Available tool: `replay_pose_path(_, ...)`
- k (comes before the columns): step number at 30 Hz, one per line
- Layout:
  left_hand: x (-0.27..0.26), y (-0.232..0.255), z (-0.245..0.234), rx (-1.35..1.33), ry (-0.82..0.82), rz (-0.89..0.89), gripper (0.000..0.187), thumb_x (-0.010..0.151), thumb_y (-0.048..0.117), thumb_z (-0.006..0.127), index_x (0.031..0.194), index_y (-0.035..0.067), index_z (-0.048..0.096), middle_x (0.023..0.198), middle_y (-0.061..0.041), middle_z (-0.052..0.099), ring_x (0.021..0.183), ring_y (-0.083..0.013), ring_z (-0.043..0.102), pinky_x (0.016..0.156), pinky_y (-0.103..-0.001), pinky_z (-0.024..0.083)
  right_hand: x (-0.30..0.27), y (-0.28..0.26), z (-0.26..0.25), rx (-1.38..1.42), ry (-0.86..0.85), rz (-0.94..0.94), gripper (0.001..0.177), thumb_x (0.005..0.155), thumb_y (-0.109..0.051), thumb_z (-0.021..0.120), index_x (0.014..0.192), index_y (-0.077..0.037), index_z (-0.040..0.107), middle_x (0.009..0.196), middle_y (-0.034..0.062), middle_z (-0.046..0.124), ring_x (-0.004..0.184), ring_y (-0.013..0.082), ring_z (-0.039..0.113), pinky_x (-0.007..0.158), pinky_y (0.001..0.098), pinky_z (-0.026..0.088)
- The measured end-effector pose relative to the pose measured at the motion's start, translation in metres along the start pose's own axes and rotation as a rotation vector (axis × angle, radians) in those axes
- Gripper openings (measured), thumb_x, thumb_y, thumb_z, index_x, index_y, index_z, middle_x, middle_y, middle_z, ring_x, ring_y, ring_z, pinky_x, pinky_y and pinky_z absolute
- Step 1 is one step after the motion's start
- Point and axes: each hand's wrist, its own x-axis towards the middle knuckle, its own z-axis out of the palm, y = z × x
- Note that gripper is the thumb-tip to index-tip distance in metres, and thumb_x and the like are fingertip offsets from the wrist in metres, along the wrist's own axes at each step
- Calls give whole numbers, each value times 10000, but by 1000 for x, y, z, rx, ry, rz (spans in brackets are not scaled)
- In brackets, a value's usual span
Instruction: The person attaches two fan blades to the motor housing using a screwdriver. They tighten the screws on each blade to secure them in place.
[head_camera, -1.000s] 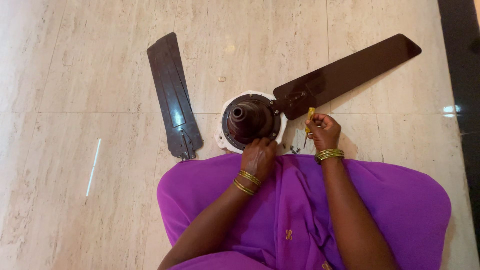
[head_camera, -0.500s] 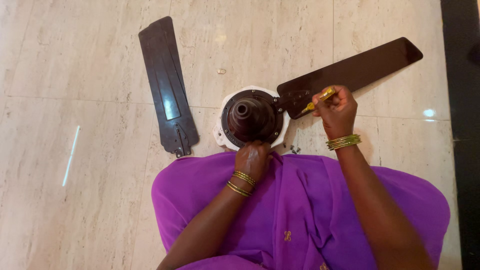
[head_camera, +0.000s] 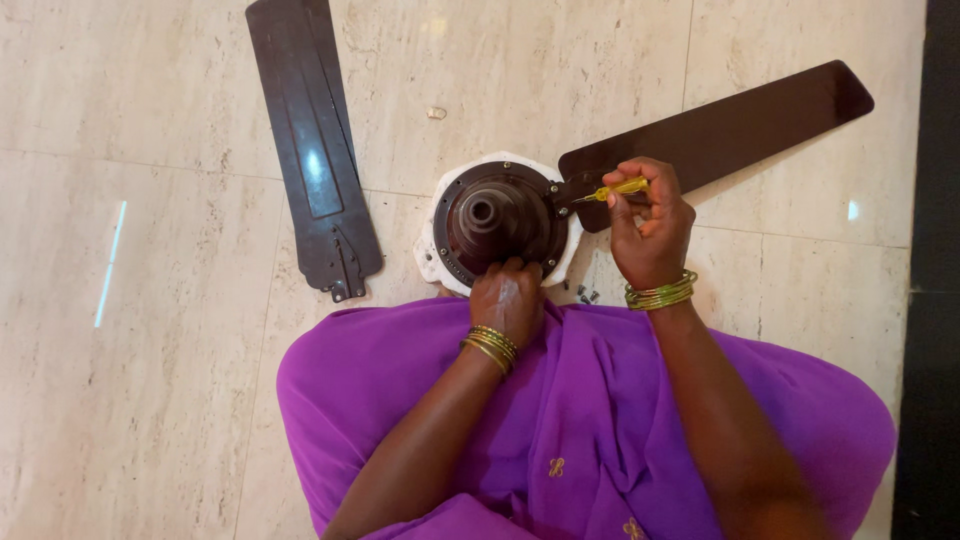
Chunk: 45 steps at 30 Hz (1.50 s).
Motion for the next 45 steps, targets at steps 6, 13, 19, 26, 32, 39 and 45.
replay_pose_path(6, -1, 1, 2, -7, 32, 1, 120, 756, 157, 705, 846, 78, 714, 871, -162, 688, 837, -378, 669, 716, -490, 539, 0, -12, 4, -84, -39, -17, 295, 985, 117, 632, 1256, 12, 584, 1187, 132, 683, 1117, 198, 720, 864, 288, 619)
replay_pose_path(13, 0, 0, 2, -11, 28, -7, 113, 771, 143, 696, 861, 80, 723, 874, -157, 691, 845, -376, 672, 724, -483, 542, -4, -10, 7, -96, -38, -29, 306, 982, 110, 663, 1259, 2, 592, 1183, 136, 702, 1110, 197, 728, 895, 301, 623)
replay_pose_path(19, 0, 1, 3, 2, 27, -2, 129, 769, 148, 698, 872, 76, 727, 878, -162, 697, 839, -374, 676, 728, -481, 544, -4, -4, 9, -99, -49, -30, 309, 977, 107, 660, 1258, 0, 587, 1166, 138, 707, 1090, 195, 739, 869, 294, 626)
replay_pose_path(26, 1, 2, 1, 0, 6, -7, 125, 769, 158, 708, 861, 74, 722, 869, -161, 695, 833, -371, 673, 713, -482, 539, -5, -2, 8, -117, -50, -33, 310, 978, 101, 666, 1264, 8, 592, 1158, 142, 717, 1061, 193, 743, 858, 295, 616)
replay_pose_path(32, 1, 2, 2, 7, 20, 1, 139, 759, 142, 697, 875, 71, 723, 859, -163, 691, 817, -371, 672, 697, -485, 536, -4, -2, 10, -100, -43, -66, 302, 985, 98, 669, 1263, 10, 591, 1177, 155, 706, 1087, 210, 736, 863, 298, 620)
replay_pose_path(39, 1, 2, 3, 13, 28, -4, 99, 775, 124, 680, 851, 72, 717, 860, -162, 693, 822, -375, 673, 707, -489, 538, -3, -5, 9, -140, -59, -79, 306, 976, 101, 671, 1258, 6, 597, 1181, 155, 708, 1096, 223, 742, 876, 304, 620)
replay_pose_path(45, 2, 3, 1, 9, 31, 0, 130, 760, 131, 680, 870, 75, 721, 845, -164, 688, 814, -377, 672, 695, -488, 539, 0, -7, 8, -146, -106, -107, 293, 973, 91, 667, 1248, 2, 619, 1184, 165, 715, 1093, 232, 743, 863, 307, 627)
